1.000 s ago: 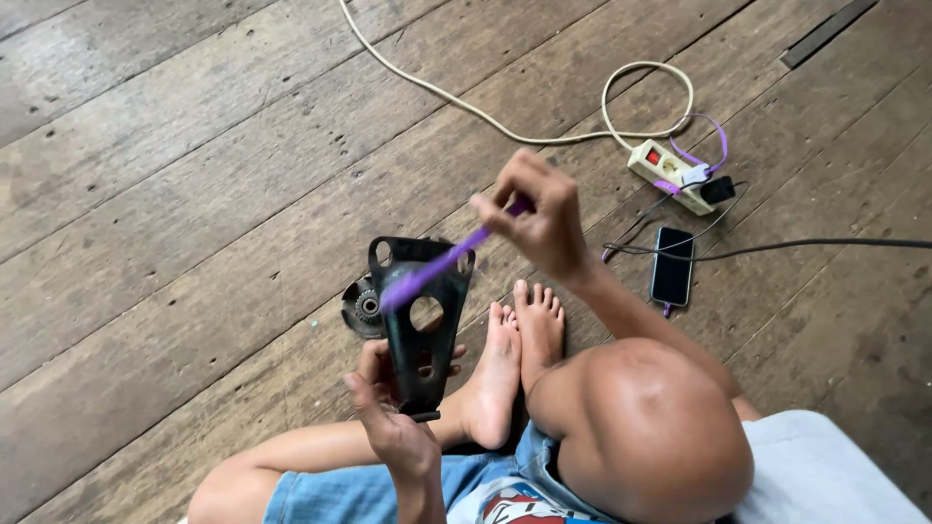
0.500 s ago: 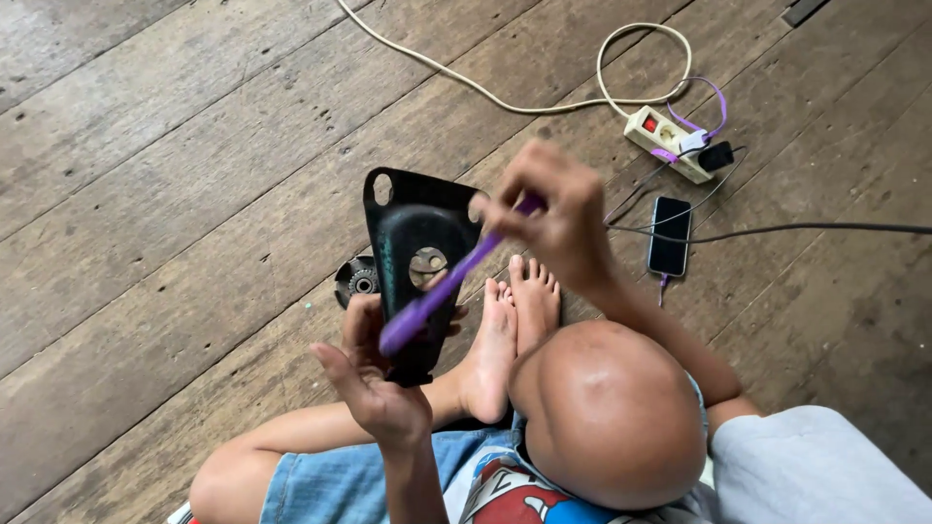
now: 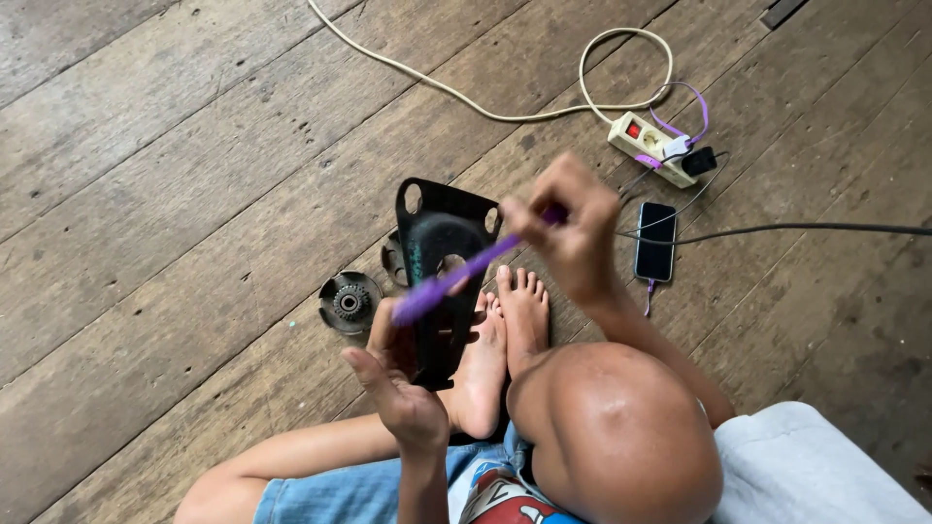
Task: A person is sitting on the floor and using a toothbrush to scrub and clean a black metal bracket.
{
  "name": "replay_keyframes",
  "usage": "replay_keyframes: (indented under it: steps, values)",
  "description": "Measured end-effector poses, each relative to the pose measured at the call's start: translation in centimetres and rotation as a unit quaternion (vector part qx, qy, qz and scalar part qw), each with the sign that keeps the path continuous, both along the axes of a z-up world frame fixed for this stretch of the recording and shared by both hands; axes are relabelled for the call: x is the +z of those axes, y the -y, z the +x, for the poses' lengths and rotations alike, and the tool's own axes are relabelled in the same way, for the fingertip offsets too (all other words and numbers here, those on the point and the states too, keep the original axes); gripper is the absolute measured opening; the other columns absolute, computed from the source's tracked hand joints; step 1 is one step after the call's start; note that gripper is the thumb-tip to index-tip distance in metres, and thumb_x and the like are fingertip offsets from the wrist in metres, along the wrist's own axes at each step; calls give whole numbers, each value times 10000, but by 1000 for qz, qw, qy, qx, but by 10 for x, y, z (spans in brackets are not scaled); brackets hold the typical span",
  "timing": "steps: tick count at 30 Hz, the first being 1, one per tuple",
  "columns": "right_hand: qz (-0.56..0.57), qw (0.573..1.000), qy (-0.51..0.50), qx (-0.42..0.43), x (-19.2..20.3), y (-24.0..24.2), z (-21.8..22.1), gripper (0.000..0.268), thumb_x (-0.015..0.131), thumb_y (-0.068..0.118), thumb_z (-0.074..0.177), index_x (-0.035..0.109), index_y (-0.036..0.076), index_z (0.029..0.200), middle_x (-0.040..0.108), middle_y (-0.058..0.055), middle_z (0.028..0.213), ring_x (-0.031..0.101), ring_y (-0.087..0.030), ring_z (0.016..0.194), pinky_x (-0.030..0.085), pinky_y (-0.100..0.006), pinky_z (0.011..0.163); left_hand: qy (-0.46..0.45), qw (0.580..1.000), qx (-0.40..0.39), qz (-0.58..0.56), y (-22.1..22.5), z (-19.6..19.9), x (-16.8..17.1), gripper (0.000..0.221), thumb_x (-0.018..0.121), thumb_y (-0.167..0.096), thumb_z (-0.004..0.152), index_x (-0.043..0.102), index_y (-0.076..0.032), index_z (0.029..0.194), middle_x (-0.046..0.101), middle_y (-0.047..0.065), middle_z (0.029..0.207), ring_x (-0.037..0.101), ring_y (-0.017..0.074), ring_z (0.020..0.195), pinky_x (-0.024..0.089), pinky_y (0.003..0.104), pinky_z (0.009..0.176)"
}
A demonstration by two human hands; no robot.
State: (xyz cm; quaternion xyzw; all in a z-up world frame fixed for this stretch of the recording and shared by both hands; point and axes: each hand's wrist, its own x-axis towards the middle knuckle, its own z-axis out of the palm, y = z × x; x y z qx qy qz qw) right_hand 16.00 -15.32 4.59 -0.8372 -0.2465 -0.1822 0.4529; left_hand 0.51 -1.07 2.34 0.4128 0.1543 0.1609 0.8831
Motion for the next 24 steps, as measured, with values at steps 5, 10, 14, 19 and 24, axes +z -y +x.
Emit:
replay_keyframes:
  steps: [5,10,14,19,24]
  values:
    - [7,1000,-15,8,-7,9,10,344,690,251,957,490,121,709,457,18,717,348,-111,585,339,-254,481,-33,999,0,30,5,-3,-6,827,149,-638,1027,608,10,1257,716,146,1092,695,219,941,575,383,806]
    - [-20,1000,6,10,0,17,1,331,709,219,906,474,107,702,471,-4,745,375,-133,626,372,-278,551,-19,997,-58,52,7,10,16,850,160,-719,977,594,1,1103,675,118,944,645,192,804,561,372,740]
    - [13,1000,-19,-2,18,17,1,281,734,72,866,503,64,706,474,-1,728,360,-112,640,348,-263,574,58,996,-63,-2,13,13,26,822,173,-636,1035,582,8,1339,719,152,1199,709,238,1016,603,414,908]
    - [-14,999,-23,20,17,14,-4,292,726,180,897,511,84,725,431,29,688,338,-100,567,310,-263,497,-22,999,-26,7,19,8,12,913,215,-761,946,622,30,1153,686,121,952,652,188,799,507,330,710]
    - [-12,999,14,44,11,16,7,379,748,231,912,468,77,708,463,-8,745,370,-138,632,353,-298,558,-2,1000,-8,10,13,5,11,948,182,-774,929,617,7,1244,743,145,1119,749,213,869,678,349,720]
